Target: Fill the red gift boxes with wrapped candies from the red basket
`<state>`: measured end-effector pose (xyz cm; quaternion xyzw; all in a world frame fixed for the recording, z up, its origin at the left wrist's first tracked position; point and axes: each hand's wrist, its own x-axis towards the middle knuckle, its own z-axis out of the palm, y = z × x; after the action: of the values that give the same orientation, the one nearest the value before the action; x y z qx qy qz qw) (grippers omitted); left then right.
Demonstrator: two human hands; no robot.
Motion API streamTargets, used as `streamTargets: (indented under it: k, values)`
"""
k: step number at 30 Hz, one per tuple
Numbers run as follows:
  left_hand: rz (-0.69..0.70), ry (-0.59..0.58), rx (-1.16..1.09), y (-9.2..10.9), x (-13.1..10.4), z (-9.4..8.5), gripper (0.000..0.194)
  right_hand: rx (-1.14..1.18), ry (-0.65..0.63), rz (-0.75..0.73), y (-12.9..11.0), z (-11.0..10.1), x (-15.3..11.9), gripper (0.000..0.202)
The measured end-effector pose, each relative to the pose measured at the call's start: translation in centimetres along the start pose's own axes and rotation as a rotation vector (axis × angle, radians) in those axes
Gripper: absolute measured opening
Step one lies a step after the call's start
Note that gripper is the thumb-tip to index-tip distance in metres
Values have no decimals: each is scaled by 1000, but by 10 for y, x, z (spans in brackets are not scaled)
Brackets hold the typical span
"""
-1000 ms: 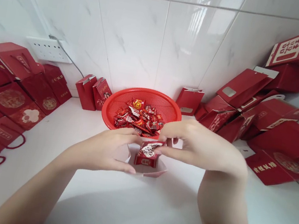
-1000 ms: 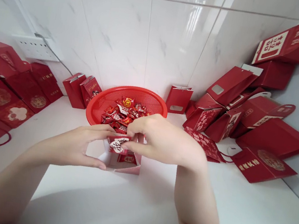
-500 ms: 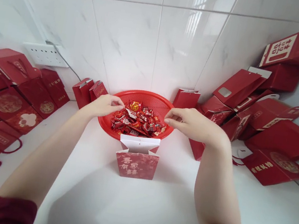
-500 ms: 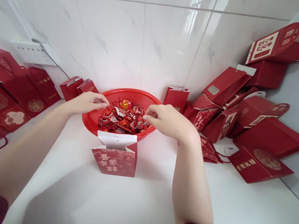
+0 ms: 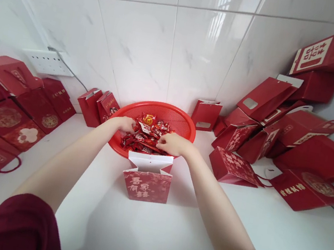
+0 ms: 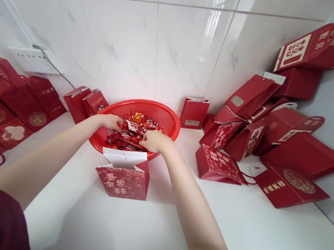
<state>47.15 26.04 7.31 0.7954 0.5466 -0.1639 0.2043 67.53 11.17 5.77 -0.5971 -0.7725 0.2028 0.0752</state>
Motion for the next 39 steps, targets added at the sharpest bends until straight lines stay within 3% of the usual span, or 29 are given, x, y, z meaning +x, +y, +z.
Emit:
streamTargets:
  k: [5, 8, 10, 14, 17, 22, 27, 34, 39]
  values:
    - [112, 227, -94, -5, -6, -2, 17, 1, -6, 11, -2, -1, -3, 30]
    - [220, 365, -195, -6, -22, -4, 19, 3, -10, 15, -3, -3, -4, 30]
    - [296, 388, -283, -5, -38, -5, 22, 4, -15, 20, -4, -4, -5, 31]
    - [460, 355, -501, 1, -88, -5, 27, 6, -26, 25, -6, -6, -6, 31]
    - [663, 378, -724, 9, -137, 2, 28, 7, -36, 29, -6, -7, -7, 32]
    - [909, 478, -447, 27, -198, 21, 9, -2, -32, 28, -6, -5, -6, 30]
    - [875, 483, -158, 37, -202, 35, 25, -11, -19, 24, -6, -3, -7, 29]
    - [852, 602, -70, 33, -201, 39, 38, 29, 42, -5, -9, -6, -14, 27]
    - [814, 498, -55, 36, -203, 42, 42, 58, 94, -56, -12, -9, -16, 22]
